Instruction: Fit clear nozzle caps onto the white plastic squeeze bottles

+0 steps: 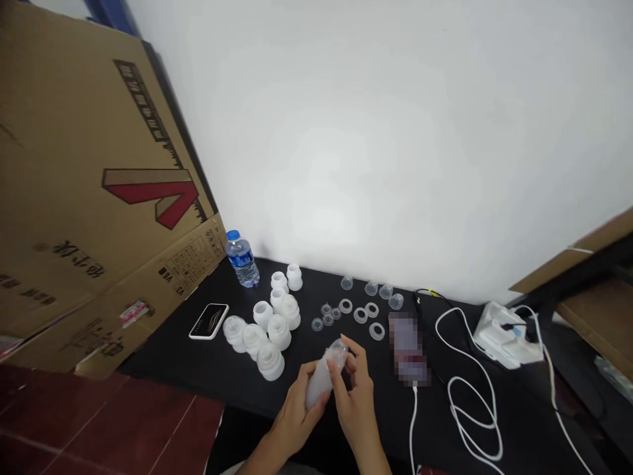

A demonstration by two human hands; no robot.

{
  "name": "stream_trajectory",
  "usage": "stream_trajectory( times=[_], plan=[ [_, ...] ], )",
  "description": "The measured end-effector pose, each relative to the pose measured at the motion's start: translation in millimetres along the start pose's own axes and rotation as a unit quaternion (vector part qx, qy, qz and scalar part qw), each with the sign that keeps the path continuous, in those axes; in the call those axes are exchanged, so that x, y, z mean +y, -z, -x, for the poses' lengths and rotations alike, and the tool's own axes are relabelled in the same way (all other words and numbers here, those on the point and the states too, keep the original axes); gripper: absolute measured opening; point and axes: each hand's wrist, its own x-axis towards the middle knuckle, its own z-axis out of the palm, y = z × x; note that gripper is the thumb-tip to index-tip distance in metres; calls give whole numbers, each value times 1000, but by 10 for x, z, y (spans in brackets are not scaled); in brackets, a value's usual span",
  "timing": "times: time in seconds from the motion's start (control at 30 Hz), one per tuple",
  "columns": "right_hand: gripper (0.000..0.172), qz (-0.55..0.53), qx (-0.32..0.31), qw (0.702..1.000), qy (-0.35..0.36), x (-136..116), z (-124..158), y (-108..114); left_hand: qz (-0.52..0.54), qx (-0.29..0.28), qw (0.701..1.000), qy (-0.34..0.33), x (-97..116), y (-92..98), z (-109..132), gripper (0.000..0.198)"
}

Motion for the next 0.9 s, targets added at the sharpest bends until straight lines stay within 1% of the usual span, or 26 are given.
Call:
stream_trajectory(
  times=[0.1, 0.13, 0.17, 0.23, 0.3, 0.33, 0.37, 0.43, 0.5, 0.53, 0.57, 0.67, 0.77, 0.87, 0.9],
  plan=[
    [66, -7, -79, 997, -25, -25, -36, 196, -5, 2, 1000, -2, -21, -6, 6, 48],
    [63, 14, -96, 995, -25, -24, -71, 283, -10, 5, 1000, -7, -38, -15, 7, 49],
    [60, 49, -90, 995, -14, -18, -114, 368, -16, 15, 1000, -18, -60, -29, 9, 51],
    [57, 133, -18, 990, 30, 9, -209, 495, -37, 62, 996, -58, -115, -71, 15, 54],
    [61, 200, 62, 975, 71, 44, -292, 530, -70, 121, 984, -105, -180, -123, 25, 48],
    [62, 220, 78, 969, 83, 62, -325, 507, -91, 139, 977, -131, -213, -151, 29, 40],
    [63, 234, 76, 965, 89, 79, -353, 461, -113, 138, 971, -159, -244, -179, 31, 28],
    [60, 248, 33, 964, 93, 111, -395, 322, -160, 91, 958, -220, -301, -229, 26, 4],
    [58, 248, -20, 964, 96, 151, -429, 164, -207, 34, 938, -277, -349, -271, 15, 18],
    [58, 248, -40, 963, 98, 175, -445, 93, -230, 15, 928, -293, -370, -287, 10, 23],
    [58, 250, -54, 962, 100, 201, -460, 30, -251, 8, 920, -301, -388, -301, 6, 26],
    [52, 252, -84, 959, 99, 274, -493, -111, -297, 6, 911, -287, -435, -330, 3, 25],
    [46, 224, -116, 964, 86, 307, -501, -246, -311, 3, 907, -284, -471, -351, 10, 21],
    [46, 192, -158, 965, 80, 309, -488, -395, -320, -4, 901, -293, -490, -367, 15, 19],
    [48, 184, -180, 963, 78, 313, -483, -430, -324, -5, 899, -293, -491, -369, 16, 18]
  ],
)
